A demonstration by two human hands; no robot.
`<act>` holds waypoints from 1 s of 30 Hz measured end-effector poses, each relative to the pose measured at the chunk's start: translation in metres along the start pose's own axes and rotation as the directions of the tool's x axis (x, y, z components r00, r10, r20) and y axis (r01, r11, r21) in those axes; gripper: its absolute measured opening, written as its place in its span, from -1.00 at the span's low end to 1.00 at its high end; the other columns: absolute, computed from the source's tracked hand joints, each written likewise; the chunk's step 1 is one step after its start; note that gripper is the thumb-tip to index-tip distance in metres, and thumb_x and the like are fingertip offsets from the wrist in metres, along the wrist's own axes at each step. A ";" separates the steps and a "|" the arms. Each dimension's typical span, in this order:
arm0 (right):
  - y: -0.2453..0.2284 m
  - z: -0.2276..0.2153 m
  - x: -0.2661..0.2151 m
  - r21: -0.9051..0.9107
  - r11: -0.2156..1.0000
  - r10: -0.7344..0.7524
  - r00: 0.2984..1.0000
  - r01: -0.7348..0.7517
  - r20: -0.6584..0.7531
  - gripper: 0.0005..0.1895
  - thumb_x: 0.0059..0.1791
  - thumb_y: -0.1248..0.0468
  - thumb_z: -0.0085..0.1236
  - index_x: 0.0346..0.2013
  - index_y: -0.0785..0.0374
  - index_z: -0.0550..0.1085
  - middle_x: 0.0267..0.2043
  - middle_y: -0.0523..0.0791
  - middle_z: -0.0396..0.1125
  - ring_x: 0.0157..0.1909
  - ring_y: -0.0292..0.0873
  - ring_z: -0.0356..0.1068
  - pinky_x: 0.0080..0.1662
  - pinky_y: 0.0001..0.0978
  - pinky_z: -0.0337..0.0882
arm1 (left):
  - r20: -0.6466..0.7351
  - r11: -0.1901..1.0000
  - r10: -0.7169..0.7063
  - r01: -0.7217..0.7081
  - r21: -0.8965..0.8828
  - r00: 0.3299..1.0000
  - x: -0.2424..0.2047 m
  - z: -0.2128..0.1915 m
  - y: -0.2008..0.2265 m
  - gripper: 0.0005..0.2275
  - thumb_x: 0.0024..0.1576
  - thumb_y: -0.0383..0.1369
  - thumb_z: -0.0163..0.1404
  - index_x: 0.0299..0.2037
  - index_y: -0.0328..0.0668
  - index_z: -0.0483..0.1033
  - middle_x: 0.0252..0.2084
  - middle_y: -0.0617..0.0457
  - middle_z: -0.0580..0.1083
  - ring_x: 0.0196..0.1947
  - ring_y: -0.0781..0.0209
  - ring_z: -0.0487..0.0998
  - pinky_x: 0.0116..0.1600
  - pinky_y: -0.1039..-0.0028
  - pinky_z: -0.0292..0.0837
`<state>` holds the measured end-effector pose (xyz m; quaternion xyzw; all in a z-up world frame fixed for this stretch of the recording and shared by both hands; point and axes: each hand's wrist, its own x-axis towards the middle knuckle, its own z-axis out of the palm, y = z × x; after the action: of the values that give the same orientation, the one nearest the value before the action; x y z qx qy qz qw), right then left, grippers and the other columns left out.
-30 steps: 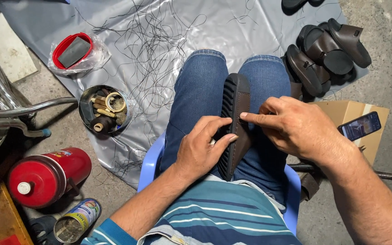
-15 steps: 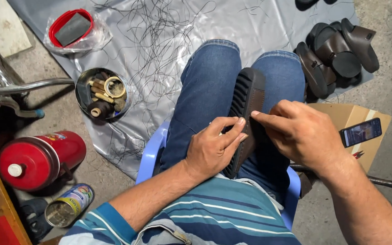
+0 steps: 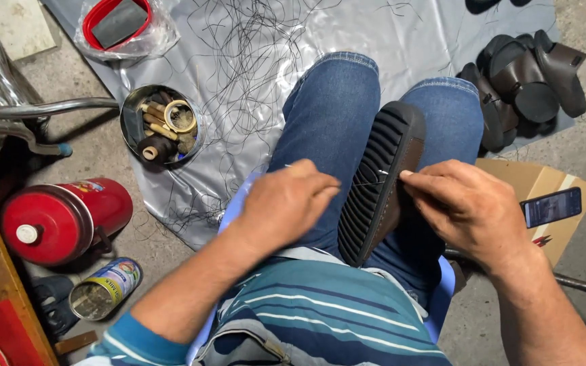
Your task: The person is seated and sewing a brown slipper sole using a needle and black thread. They repeatedly push the needle through the sole and pull the thread to secure the stitching. The slipper is held between their legs while they work.
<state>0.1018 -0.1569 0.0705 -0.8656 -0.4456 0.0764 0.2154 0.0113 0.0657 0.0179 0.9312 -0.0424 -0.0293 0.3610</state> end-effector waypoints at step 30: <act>0.023 -0.044 -0.031 -0.240 0.906 0.410 0.863 -0.349 0.295 -0.36 -0.20 0.25 -0.11 0.14 -0.43 0.22 -0.39 -0.31 0.19 -0.37 -0.28 0.26 -0.51 -0.29 0.29 | 0.120 0.989 0.051 -0.033 -0.147 0.991 0.035 -0.010 0.037 -0.66 0.06 -0.21 -0.08 0.07 0.32 0.30 -0.17 0.16 0.30 -0.31 0.12 0.48 -0.40 0.22 0.41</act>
<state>0.1147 -0.2065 0.0983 -0.9259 -0.3011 0.2248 0.0377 0.0451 0.0412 0.0492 0.8978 -0.0820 -0.0821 0.4248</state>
